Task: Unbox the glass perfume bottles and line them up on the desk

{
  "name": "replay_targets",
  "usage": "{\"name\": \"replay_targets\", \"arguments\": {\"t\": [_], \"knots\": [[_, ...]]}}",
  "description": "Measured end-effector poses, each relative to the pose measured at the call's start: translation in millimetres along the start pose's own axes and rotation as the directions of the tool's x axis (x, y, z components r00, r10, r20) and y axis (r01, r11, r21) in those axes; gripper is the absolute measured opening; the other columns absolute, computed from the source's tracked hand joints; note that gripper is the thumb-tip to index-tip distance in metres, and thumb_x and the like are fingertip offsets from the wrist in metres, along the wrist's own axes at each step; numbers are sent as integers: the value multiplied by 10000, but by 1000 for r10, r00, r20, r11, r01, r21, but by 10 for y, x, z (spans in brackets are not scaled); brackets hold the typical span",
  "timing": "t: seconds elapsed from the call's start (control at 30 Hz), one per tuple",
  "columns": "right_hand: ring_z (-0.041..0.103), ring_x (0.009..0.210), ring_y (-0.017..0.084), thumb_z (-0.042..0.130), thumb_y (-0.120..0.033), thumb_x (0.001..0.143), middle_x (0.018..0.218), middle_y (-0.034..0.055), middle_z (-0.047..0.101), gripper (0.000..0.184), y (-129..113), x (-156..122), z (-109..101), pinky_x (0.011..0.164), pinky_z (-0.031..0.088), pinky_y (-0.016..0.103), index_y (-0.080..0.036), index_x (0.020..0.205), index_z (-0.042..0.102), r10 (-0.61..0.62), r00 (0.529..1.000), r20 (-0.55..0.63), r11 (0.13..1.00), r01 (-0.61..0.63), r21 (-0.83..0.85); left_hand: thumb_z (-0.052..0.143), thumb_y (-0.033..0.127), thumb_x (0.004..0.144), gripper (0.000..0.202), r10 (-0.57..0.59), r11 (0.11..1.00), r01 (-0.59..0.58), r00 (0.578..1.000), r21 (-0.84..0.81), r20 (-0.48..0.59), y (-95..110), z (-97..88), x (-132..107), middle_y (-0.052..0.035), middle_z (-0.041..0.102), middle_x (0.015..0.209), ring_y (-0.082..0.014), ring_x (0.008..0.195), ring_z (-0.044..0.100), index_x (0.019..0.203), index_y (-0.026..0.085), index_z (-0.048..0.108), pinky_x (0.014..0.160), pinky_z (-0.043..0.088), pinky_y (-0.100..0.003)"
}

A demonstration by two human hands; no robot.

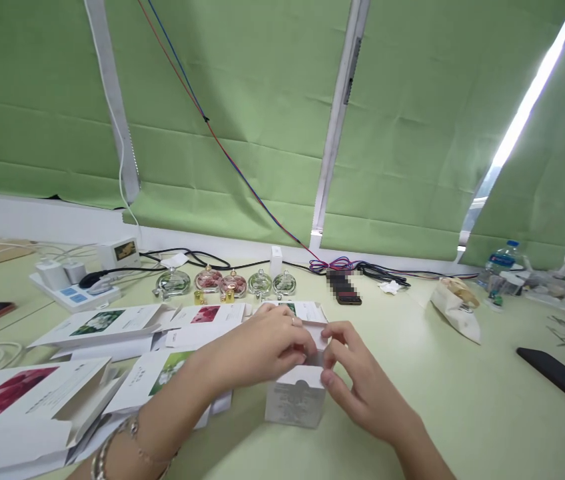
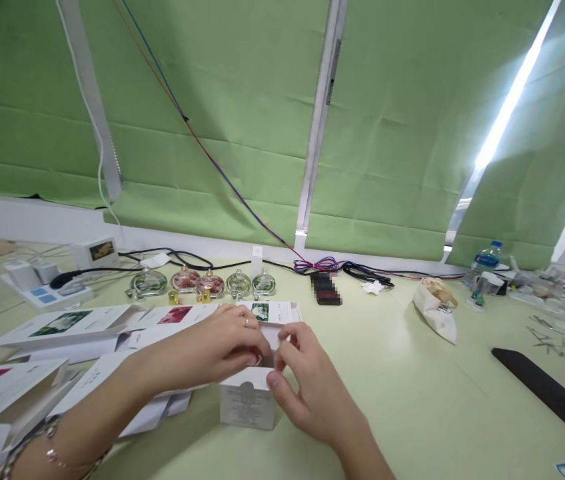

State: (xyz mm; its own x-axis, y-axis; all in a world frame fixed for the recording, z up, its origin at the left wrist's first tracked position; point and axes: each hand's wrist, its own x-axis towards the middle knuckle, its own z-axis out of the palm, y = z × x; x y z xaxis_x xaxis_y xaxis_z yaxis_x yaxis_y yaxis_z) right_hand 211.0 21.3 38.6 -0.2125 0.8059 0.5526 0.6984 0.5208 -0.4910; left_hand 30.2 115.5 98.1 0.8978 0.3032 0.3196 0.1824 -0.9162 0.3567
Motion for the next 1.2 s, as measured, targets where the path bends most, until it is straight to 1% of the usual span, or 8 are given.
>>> {"name": "replay_targets", "arguments": {"t": [0.2,0.37,0.47,0.7,0.83,0.97,1.1,1.2], "knots": [[467,1079,287,382,-376,876,1196,127,372,300,-170,-343,600,833,453,432,-257,1150,410,274,924,-268,961,-251,118,556,23,680,230,102,938,-190,951,291,292,94,-119,130,-16,561,650,-181,665,470,643,240,625,551,291,-277],[349,1193,417,722,-388,608,1360,228,221,1105,-281,-202,1143,908,364,592,-234,1360,-73,506,750,-425,862,-456,222,587,35,622,202,118,939,-189,962,288,246,60,10,169,-2,508,712,-147,581,460,641,234,611,492,276,-272],[310,1215,437,701,-266,610,1368,266,193,1146,-301,-118,1280,908,345,606,-182,1361,-160,502,702,-506,859,-474,194,582,63,638,150,162,955,-203,968,218,192,110,27,145,-22,525,796,-170,697,516,612,212,583,568,359,-268],[421,1073,439,640,-153,596,1199,217,403,1019,53,-319,592,830,369,613,-194,1413,33,303,811,-500,901,-415,-126,534,342,818,202,-78,974,64,996,-216,-53,55,-192,31,-56,535,1159,-185,884,570,988,239,573,737,454,-285],[329,1201,429,663,-292,644,1319,227,303,1038,433,-450,172,916,333,586,-167,1421,-14,442,698,-563,845,-535,-1,429,451,867,305,-241,874,116,947,-473,-212,-84,-80,-38,-78,589,1044,-174,789,571,1046,211,487,617,454,-254],[179,1324,376,691,-389,645,1469,167,66,1158,610,-465,79,1005,275,548,-251,1397,-179,646,551,-528,735,-636,236,428,421,877,284,-263,910,217,961,-354,-89,-175,183,-98,-52,602,939,-169,776,557,1048,209,511,651,440,-252],[161,1335,363,697,-392,654,1477,162,63,1191,589,-462,115,1034,219,568,-267,1376,-242,675,562,-479,730,-606,317,417,393,884,267,-215,916,205,977,-344,9,-202,403,-129,-48,611,935,-159,732,560,1036,211,540,637,436,-243],[118,1325,398,679,-389,685,1451,205,85,1116,529,-537,119,1028,177,605,-203,1408,-151,555,560,-616,795,-576,192,429,388,879,257,-179,914,174,984,-365,23,-208,485,-144,-37,617,858,-154,692,553,1017,213,558,619,429,-235]]}}
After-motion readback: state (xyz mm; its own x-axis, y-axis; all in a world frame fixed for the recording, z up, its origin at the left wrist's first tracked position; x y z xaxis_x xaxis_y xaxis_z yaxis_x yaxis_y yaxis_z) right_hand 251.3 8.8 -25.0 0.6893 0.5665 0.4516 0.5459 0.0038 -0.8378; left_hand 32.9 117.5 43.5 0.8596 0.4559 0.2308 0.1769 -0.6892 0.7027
